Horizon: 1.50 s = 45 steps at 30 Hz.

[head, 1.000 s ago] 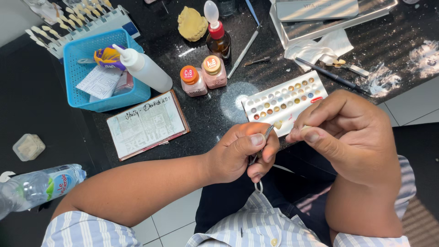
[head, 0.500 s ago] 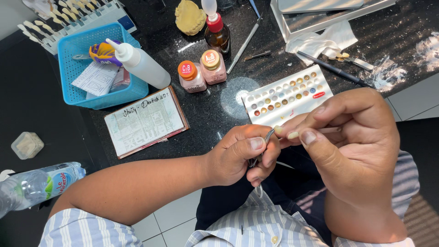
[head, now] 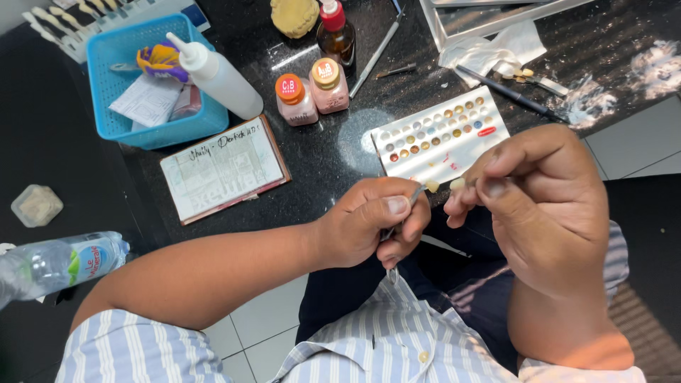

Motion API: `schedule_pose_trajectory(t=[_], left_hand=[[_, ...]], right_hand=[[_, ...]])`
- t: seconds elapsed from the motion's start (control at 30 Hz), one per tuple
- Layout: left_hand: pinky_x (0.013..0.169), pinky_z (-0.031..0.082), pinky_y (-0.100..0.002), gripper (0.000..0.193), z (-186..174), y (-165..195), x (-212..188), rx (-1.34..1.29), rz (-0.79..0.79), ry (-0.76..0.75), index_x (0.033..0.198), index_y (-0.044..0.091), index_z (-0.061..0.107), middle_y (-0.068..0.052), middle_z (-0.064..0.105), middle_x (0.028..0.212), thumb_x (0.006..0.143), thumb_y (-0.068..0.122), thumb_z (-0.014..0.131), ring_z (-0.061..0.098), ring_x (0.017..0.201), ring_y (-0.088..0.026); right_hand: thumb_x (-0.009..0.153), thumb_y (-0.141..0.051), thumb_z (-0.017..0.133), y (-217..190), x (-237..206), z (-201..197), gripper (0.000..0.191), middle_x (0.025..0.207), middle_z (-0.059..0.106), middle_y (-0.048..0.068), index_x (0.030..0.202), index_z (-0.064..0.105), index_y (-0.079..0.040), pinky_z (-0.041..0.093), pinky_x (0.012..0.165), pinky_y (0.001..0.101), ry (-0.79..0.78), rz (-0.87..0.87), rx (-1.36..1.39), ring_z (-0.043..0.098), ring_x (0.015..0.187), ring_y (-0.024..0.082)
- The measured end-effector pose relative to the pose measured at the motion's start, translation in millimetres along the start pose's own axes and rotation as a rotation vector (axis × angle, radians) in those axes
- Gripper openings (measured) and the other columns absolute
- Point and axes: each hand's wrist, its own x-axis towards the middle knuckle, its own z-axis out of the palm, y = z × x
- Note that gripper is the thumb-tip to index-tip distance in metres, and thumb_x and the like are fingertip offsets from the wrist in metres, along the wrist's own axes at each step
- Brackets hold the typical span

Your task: The person holds a small tooth-shaped object with tweezers and applies color from a palette using a fine brush. They repeatedly dip the brush into the palette and carefully paint the object's surface, occasionally rotating it to access different sides.

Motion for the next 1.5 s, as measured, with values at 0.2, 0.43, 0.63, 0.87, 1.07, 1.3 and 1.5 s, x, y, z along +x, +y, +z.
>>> schedule_pose_trajectory(t=[0.2,0.43,0.63,0.87,1.07,1.3,1.5], left_hand=[[0.057,0.047,-0.028,0.039,72.9,-23.1,-82.0,0.019,0.033,0.101,0.093,0.005,0.054,-0.003,0.049,0.067,0.112,0.037,0.045,0.046,0.057,-0.011],[0.050,0.042,-0.026,0.038,146.8,-85.5,-200.3,-0.151,0.322,0.346,0.088,0.008,0.049,-0.003,0.044,0.057,0.113,0.037,0.044,0.044,0.048,-0.011],[0.053,0.041,-0.027,0.037,169.4,-95.9,-260.0,-0.157,0.324,0.339,0.088,0.009,0.050,-0.002,0.044,0.060,0.112,0.037,0.044,0.045,0.050,-0.013],[0.052,0.042,-0.025,0.037,158.9,-89.9,-282.1,-0.162,0.321,0.296,0.087,0.009,0.052,-0.002,0.045,0.059,0.112,0.037,0.045,0.047,0.047,-0.010],[0.053,0.043,-0.025,0.036,147.3,-82.2,-295.5,-0.115,0.287,0.324,0.087,0.010,0.053,-0.001,0.046,0.060,0.111,0.035,0.043,0.047,0.049,-0.009],[0.052,0.044,-0.024,0.037,138.4,-81.6,-302.0,-0.062,0.284,0.314,0.086,0.009,0.053,0.000,0.047,0.060,0.110,0.035,0.041,0.047,0.050,-0.009],[0.052,0.044,-0.025,0.037,136.7,-83.4,-299.3,-0.059,0.314,0.284,0.086,0.009,0.053,0.000,0.046,0.060,0.110,0.035,0.042,0.046,0.045,-0.007]], right_hand=[[0.097,-0.002,0.068,2.2,-72.1,14.5,0.022,0.098,0.072,0.014,0.118,0.066,0.006,0.064,0.074,0.0298,-0.049,0.162,-0.228,0.073,0.085,0.017],[0.108,-0.009,0.057,-2.9,-163.5,75.0,0.013,0.088,0.063,0.003,0.109,0.064,0.001,0.051,0.066,0.0204,-0.349,0.372,-0.333,0.058,0.074,0.008],[0.101,-0.012,0.055,-24.0,-189.9,145.9,0.016,0.076,0.058,0.000,0.105,0.069,-0.005,0.047,0.055,0.0209,-0.577,0.340,-0.771,0.057,0.061,0.007],[0.096,-0.013,0.060,-30.2,-178.6,193.2,0.016,0.070,0.048,0.003,0.107,0.071,-0.006,0.041,0.056,0.0294,-0.718,0.070,-0.962,0.047,0.062,0.014],[0.093,-0.017,0.066,-25.4,-168.2,215.0,0.013,0.066,0.048,0.002,0.100,0.071,-0.007,0.039,0.051,0.0304,-0.722,0.052,-1.063,0.045,0.057,0.014],[0.092,-0.014,0.067,-21.7,-164.9,224.2,0.012,0.066,0.046,0.003,0.099,0.073,-0.006,0.035,0.047,0.0296,-0.698,-0.005,-1.094,0.044,0.056,0.014],[0.094,-0.012,0.067,-16.9,-165.9,223.2,0.012,0.068,0.047,0.002,0.100,0.072,-0.003,0.034,0.049,0.0280,-0.697,-0.075,-1.054,0.042,0.058,0.012]])
